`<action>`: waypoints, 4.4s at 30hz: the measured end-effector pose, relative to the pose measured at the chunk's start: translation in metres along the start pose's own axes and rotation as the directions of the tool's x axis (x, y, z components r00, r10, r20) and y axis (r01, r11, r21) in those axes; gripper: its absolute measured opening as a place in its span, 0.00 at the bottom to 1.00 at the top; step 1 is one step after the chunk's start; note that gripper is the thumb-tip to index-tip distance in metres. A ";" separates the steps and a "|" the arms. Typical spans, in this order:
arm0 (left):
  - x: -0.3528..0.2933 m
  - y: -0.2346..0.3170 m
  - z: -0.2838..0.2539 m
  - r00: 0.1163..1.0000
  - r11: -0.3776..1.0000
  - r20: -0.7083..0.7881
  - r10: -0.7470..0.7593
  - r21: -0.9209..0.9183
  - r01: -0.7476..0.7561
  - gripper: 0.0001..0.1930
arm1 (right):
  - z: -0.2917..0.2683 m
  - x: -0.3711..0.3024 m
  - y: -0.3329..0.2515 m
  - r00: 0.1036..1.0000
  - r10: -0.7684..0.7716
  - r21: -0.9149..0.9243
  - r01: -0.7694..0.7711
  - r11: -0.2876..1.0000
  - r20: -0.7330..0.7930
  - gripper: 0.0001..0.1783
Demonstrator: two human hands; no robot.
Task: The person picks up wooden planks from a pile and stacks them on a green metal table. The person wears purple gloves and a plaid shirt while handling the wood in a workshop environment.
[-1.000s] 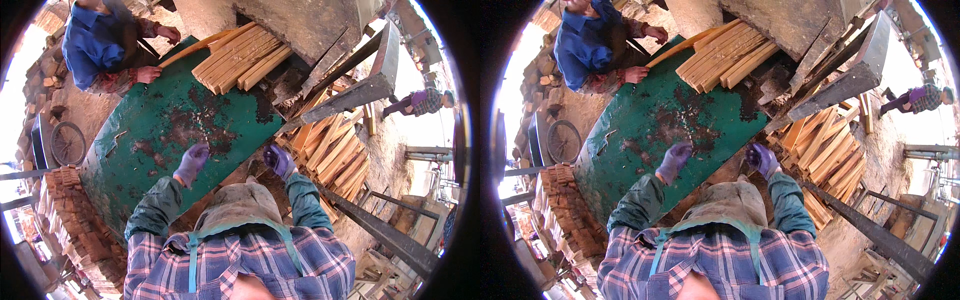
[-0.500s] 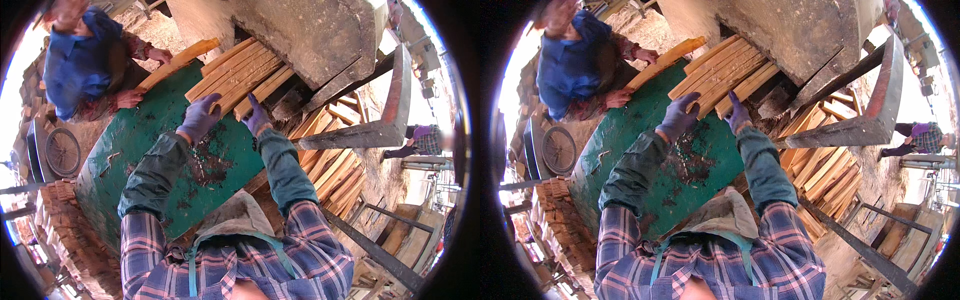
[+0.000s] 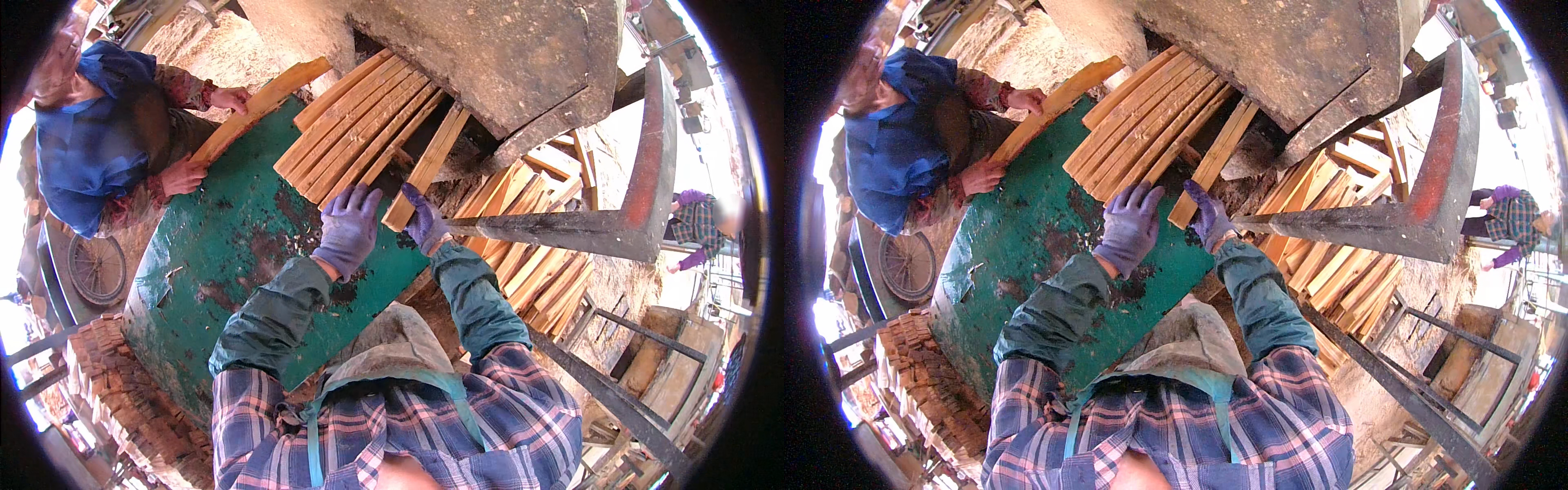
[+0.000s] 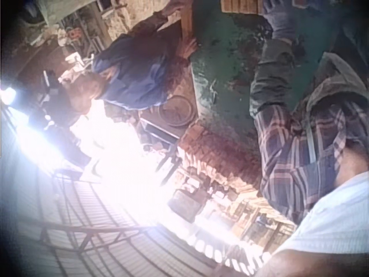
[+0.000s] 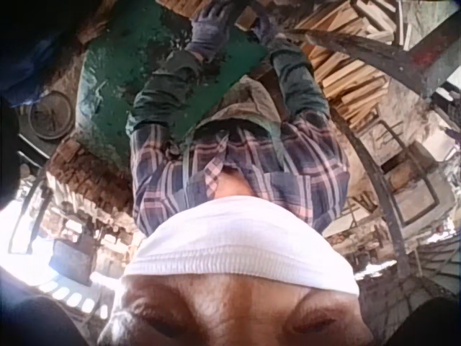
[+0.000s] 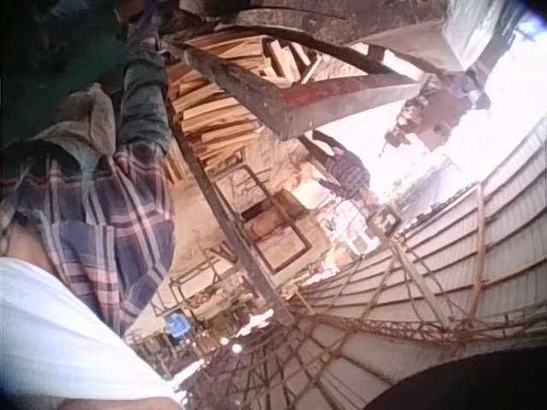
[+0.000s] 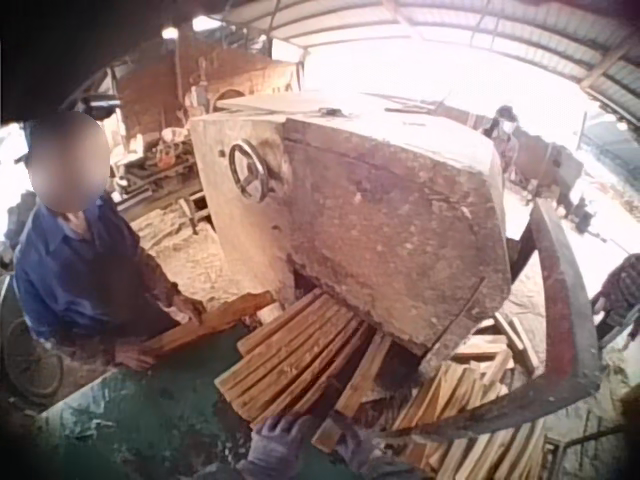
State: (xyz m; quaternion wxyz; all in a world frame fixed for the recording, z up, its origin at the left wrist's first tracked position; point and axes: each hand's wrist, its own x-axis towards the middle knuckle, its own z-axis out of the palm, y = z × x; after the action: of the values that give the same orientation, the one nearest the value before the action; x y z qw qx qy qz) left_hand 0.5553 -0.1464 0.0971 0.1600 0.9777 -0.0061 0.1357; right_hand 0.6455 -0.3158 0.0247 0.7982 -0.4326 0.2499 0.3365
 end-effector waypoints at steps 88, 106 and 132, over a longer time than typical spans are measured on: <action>-0.021 -0.169 -0.034 0.811 0.811 0.186 -0.555 -0.097 0.578 0.28 | 0.065 -0.010 0.070 0.801 -0.536 -0.539 0.584 0.607 0.265 0.39; -0.296 0.018 -0.041 0.897 0.550 0.252 -0.363 -0.719 0.424 0.36 | -0.070 -0.129 0.114 0.909 -0.372 -0.729 0.382 0.568 0.186 0.25; -0.492 -0.053 -0.239 0.445 -0.041 0.268 -0.855 -0.889 0.456 0.60 | 0.175 -0.226 0.349 0.575 0.634 -0.636 -0.239 0.734 0.516 0.46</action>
State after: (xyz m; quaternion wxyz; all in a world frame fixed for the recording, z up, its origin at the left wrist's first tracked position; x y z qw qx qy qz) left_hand 0.0215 -0.0365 0.1670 0.6906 0.5443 0.4355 0.1929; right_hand 0.2549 -0.0990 0.0865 0.5748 -0.3808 -0.0688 0.7210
